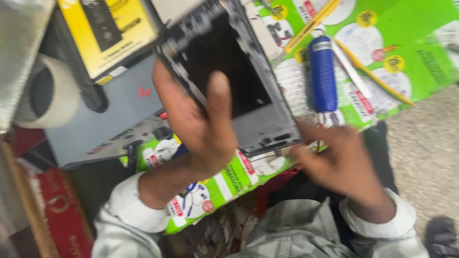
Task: The person disassembles a smartphone, removes the back cover, and manipulates internal components including the battery and connectors. They reassemble the device by aligning the back cover and pressing it into place.
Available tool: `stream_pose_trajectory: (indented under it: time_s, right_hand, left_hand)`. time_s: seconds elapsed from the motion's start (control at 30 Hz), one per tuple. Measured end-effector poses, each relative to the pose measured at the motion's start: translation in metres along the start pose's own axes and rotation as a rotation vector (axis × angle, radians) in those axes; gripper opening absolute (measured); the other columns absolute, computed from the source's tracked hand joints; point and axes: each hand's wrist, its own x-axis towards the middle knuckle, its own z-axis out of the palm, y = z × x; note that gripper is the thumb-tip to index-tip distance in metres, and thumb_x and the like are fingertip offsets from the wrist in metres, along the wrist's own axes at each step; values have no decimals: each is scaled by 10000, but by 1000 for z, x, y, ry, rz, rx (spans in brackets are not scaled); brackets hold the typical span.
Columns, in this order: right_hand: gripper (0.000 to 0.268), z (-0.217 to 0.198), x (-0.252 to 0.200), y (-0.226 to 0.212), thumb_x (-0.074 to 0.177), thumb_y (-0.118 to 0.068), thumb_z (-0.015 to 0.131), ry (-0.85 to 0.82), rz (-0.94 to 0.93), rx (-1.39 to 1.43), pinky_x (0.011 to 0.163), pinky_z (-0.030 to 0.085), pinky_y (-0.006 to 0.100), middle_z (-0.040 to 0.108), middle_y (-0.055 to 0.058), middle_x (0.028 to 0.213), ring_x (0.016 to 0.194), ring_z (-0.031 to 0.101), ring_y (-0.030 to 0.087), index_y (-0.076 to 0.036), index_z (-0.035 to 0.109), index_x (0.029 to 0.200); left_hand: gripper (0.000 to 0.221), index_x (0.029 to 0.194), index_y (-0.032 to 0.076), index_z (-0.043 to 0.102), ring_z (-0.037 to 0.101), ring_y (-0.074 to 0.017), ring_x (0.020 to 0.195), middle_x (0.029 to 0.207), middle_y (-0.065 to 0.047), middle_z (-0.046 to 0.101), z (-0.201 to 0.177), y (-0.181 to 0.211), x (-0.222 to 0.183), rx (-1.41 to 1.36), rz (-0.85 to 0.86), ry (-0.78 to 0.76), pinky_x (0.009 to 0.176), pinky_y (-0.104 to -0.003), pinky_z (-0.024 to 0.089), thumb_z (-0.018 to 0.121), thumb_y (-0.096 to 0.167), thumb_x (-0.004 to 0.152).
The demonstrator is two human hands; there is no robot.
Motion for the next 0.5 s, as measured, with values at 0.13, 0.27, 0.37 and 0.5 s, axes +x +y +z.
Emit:
stream_pose_trajectory:
  time_s: [0.13,0.27,0.37,0.5]
  right_hand:
    - [149,-36,18,0,1038,-108,748,349,107,-57,670,523,242,746,80,821,738,705,112,-1,760,1141]
    - [155,-63,25,-3,1022,-74,722,406,7,-87,713,545,216,732,83,889,820,721,99,15,714,1148]
    - [171,-85,19,-4,1049,-69,714,414,-58,-79,764,544,214,724,90,960,877,707,108,34,699,1185]
    - [171,-101,-9,9,1107,-91,706,432,-94,72,840,601,221,711,75,1044,952,718,112,41,661,1207]
  left_hand:
    - [366,1498,-24,398,622,-146,1184,1317,-109,620,-1,-11,22,-391,-297,-53,1089,-301,508,567,140,1218]
    - [389,1491,12,406,692,-144,1151,1298,-99,670,-3,-20,34,-602,-342,-249,1043,-313,578,573,174,1179]
    - [339,1472,21,450,688,-124,1133,1296,-89,677,-8,-32,36,-537,-281,-321,1026,-287,582,594,168,1203]
    - [151,1237,-54,618,659,-109,998,1143,-84,696,-24,-51,29,-346,-289,-275,908,-262,554,599,93,1211]
